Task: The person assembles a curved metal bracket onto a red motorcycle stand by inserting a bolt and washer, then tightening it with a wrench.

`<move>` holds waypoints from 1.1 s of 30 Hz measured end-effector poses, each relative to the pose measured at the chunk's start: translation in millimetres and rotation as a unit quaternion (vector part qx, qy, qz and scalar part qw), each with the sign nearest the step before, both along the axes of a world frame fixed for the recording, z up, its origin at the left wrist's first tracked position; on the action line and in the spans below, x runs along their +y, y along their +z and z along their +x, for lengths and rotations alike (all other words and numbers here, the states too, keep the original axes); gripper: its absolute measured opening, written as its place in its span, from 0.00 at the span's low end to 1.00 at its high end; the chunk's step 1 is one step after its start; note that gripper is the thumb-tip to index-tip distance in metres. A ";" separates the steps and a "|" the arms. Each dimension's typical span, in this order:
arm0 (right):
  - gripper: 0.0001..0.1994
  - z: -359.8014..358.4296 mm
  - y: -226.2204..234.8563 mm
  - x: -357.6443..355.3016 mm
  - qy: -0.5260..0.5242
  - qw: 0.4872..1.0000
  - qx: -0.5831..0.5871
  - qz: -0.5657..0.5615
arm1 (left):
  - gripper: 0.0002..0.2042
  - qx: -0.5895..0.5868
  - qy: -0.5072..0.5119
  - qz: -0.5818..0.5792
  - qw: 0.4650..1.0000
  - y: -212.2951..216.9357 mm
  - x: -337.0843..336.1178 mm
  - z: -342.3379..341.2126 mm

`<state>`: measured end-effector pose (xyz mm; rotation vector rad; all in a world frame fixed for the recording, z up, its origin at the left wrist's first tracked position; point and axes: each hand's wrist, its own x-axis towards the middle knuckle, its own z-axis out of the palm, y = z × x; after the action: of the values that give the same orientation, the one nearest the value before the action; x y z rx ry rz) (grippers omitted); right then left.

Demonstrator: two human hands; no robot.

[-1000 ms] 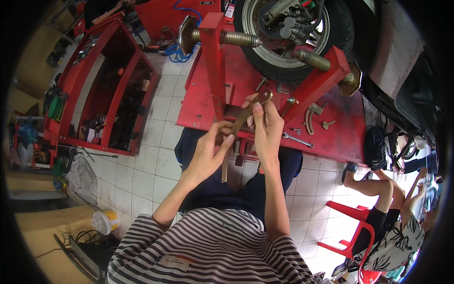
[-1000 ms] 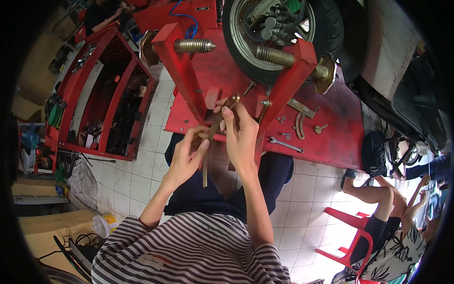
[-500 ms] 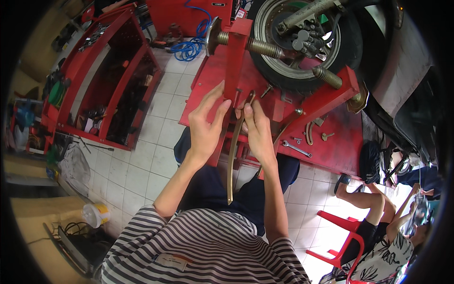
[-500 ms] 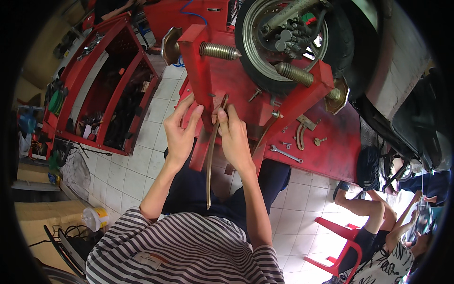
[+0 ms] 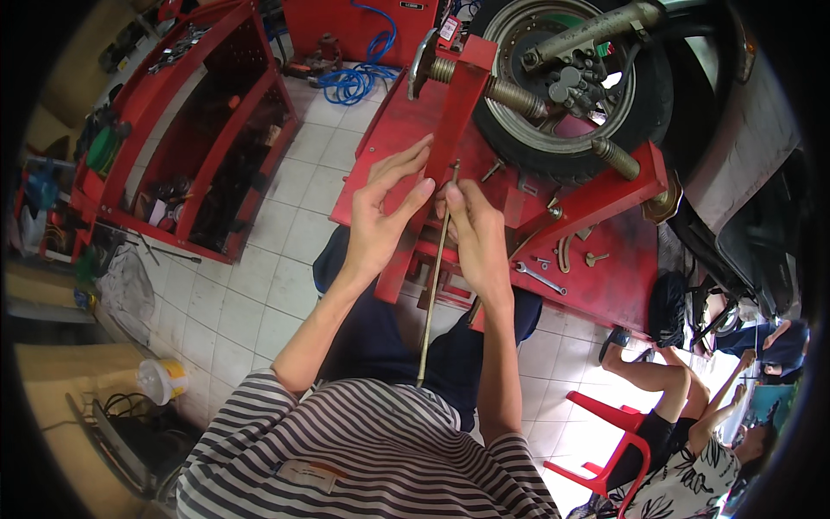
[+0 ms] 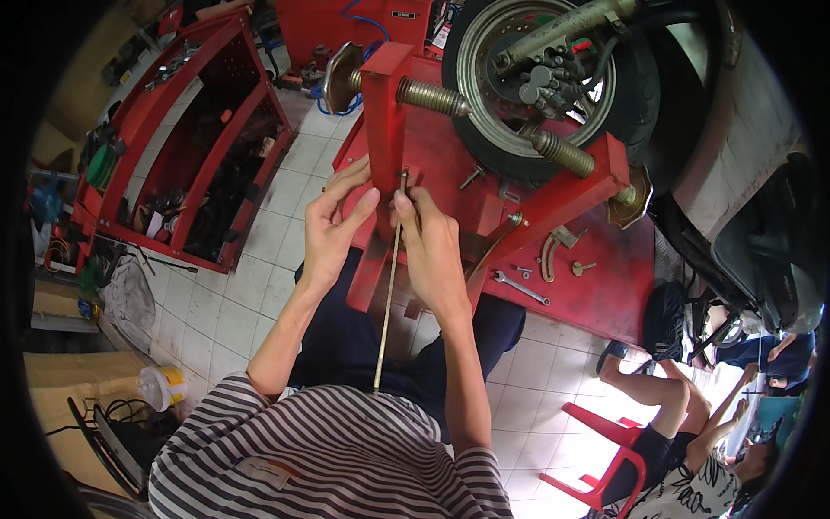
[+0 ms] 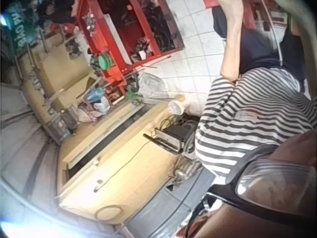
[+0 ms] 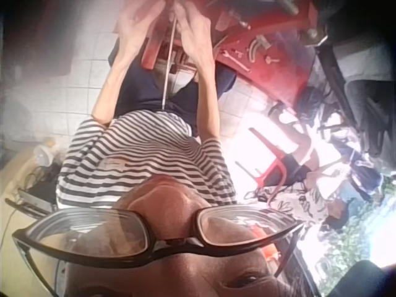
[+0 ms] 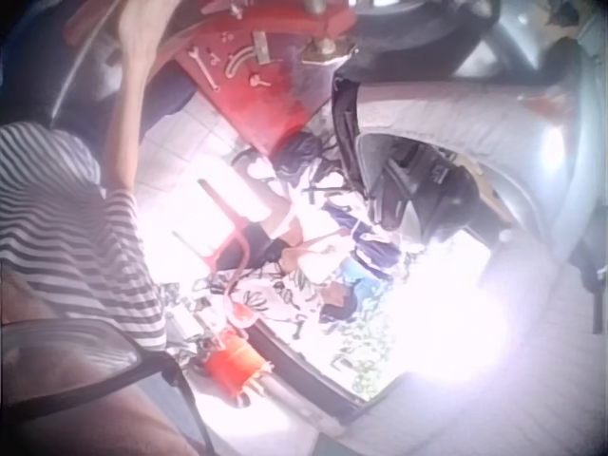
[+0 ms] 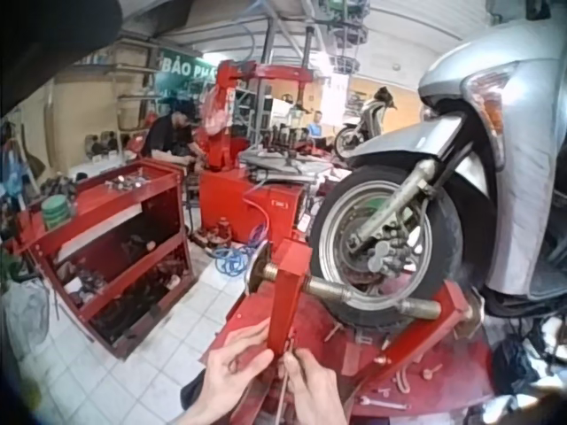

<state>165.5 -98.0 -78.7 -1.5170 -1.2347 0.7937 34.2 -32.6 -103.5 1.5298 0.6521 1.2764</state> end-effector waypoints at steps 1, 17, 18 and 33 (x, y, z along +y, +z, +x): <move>0.16 -0.2 2.5 0.5 0.002 1.000 -0.008 -0.004 | 0.18 0.007 0.004 0.009 1.000 0.3 0.4 -0.2; 0.10 19.1 8.1 12.2 0.065 0.997 -0.044 0.018 | 0.14 -0.012 0.029 0.008 0.999 8.4 -1.5 9.3; 0.09 23.0 3.8 14.8 0.083 0.996 -0.033 0.012 | 0.14 -0.012 0.028 0.003 1.000 9.2 -1.8 9.3; 0.13 37.7 -21.3 36.3 0.117 0.975 -0.131 0.138 | 0.13 -0.011 0.036 0.016 0.999 5.8 1.4 10.5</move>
<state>203.2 -61.7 -99.9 -1.2906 -1.6702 0.5504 44.7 -31.2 -97.7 1.5265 0.6814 1.3628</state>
